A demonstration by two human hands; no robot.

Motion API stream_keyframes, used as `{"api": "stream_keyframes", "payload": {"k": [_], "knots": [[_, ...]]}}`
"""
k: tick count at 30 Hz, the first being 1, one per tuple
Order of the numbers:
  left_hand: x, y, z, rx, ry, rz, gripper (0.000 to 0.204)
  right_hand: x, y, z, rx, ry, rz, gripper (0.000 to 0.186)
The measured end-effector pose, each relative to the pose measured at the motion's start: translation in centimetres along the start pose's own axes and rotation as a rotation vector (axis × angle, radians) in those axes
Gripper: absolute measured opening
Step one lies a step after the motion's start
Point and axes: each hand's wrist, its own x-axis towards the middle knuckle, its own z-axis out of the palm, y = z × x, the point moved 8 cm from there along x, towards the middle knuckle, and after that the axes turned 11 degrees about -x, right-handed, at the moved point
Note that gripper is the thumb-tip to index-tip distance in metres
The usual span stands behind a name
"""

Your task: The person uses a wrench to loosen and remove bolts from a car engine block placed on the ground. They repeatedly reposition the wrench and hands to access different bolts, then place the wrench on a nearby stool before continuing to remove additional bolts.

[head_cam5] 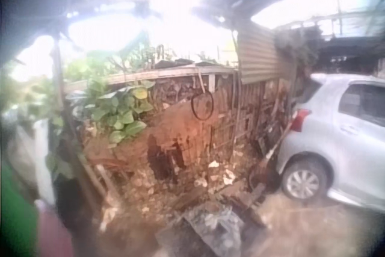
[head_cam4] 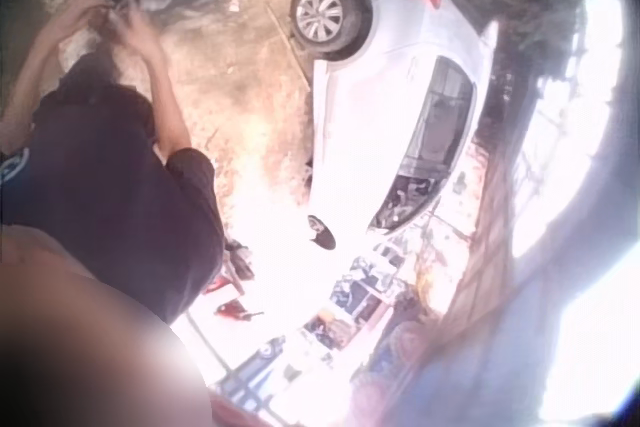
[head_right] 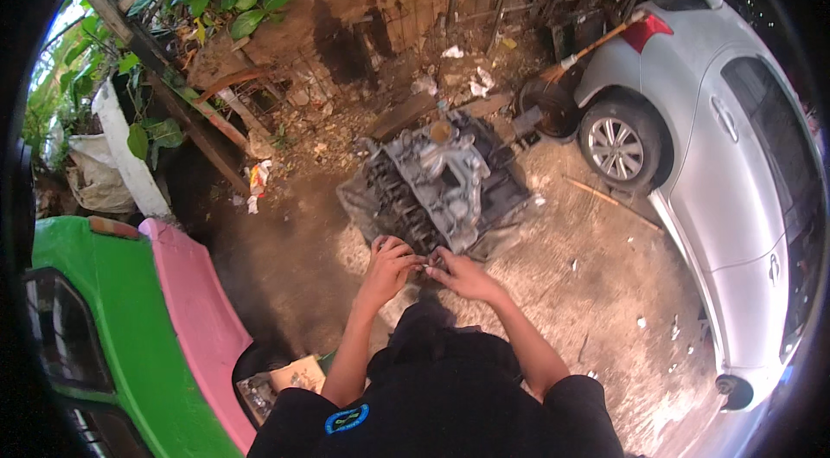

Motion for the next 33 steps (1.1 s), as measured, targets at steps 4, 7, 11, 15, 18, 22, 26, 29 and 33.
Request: {"api": "stream_keyframes", "payload": {"k": [4, 7, 11, 15, 18, 22, 26, 29, 33], "knots": [[6.4, -2.6, -2.1, -0.048, 0.28, 0.002, 0.024, 3.3, 2.4, -3.4, -0.073, 0.248, 0.002, 0.033], [8.0, -5.8, -3.5, -0.114, 0.448, -0.158, 0.026, 5.1, 3.6, -4.8, -0.105, 0.413, 0.043, 0.035], [8.7, -10.1, -2.0, -0.34, 0.468, -0.344, 0.027, 8.3, 4.8, -4.7, -0.137, 0.427, 0.078, 0.034], [9.5, -11.6, -0.1, -0.331, 0.414, -0.411, 0.034, 10.7, 4.8, -4.7, -0.124, 0.445, 0.049, 0.032], [10.6, -11.7, 0.5, -0.286, 0.409, -0.399, 0.043, 11.3, 4.9, -5.3, -0.074, 0.433, 0.049, 0.033], [11.4, -12.3, 1.1, -0.266, 0.419, -0.427, 0.048, 11.7, 4.8, -6.0, -0.064, 0.364, 0.014, 0.034], [11.4, -13.0, 1.5, -0.246, 0.403, -0.454, 0.049, 11.5, 4.8, -5.6, -0.061, 0.359, 0.036, 0.033], [11.6, -13.0, 1.8, -0.216, 0.389, -0.447, 0.051, 11.7, 4.6, -5.0, -0.072, 0.351, 0.048, 0.033], [11.9, -13.4, 2.4, -0.222, 0.374, -0.483, 0.052, 11.8, 4.4, -4.6, -0.042, 0.331, 0.066, 0.033]]}}
